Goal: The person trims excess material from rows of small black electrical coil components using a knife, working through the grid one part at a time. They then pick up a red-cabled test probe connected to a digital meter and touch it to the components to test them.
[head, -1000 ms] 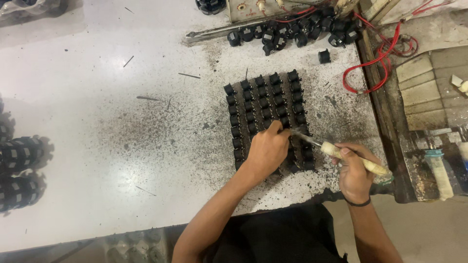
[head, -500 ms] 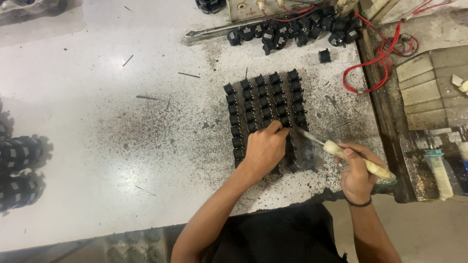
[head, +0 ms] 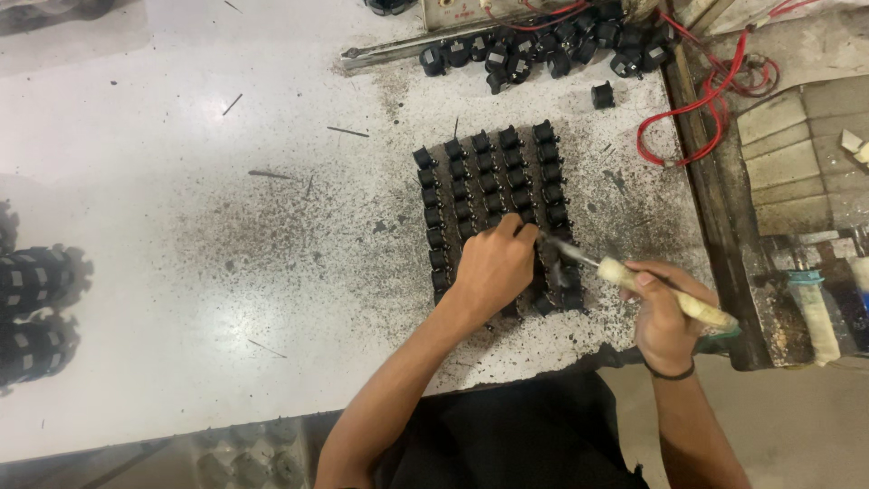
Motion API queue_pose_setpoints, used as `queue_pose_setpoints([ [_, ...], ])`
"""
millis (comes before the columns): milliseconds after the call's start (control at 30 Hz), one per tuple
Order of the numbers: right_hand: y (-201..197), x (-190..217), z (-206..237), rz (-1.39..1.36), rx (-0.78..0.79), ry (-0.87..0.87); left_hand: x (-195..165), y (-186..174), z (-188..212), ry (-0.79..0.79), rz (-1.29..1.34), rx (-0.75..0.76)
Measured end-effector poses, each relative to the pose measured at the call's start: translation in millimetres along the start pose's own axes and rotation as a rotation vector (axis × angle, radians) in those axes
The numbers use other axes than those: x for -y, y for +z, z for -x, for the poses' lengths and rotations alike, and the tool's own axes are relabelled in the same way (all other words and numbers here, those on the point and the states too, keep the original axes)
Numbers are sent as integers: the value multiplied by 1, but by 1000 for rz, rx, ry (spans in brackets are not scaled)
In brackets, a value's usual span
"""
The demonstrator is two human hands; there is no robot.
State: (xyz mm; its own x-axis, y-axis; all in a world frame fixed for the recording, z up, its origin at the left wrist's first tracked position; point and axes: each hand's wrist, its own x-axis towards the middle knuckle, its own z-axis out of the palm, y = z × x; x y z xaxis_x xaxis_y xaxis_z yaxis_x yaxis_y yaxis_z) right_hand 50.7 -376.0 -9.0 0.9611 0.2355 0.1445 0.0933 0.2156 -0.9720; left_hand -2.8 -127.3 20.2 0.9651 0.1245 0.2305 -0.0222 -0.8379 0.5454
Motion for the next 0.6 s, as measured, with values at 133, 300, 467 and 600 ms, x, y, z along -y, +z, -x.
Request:
queue_pose_setpoints([
  [133,-13,4,4,-51,-40,-51,-5,-7,17,52,92,-110],
  [300,-17,-2,29,-20,-32,24,-13,-9,28,83,109,-168],
  [467,-16,-7,32,-34,-18,9,-18,-9,33,-4,96,-105],
  [600,-15,-8,29,-25,3,11,-19,0,33,1,81,-146],
])
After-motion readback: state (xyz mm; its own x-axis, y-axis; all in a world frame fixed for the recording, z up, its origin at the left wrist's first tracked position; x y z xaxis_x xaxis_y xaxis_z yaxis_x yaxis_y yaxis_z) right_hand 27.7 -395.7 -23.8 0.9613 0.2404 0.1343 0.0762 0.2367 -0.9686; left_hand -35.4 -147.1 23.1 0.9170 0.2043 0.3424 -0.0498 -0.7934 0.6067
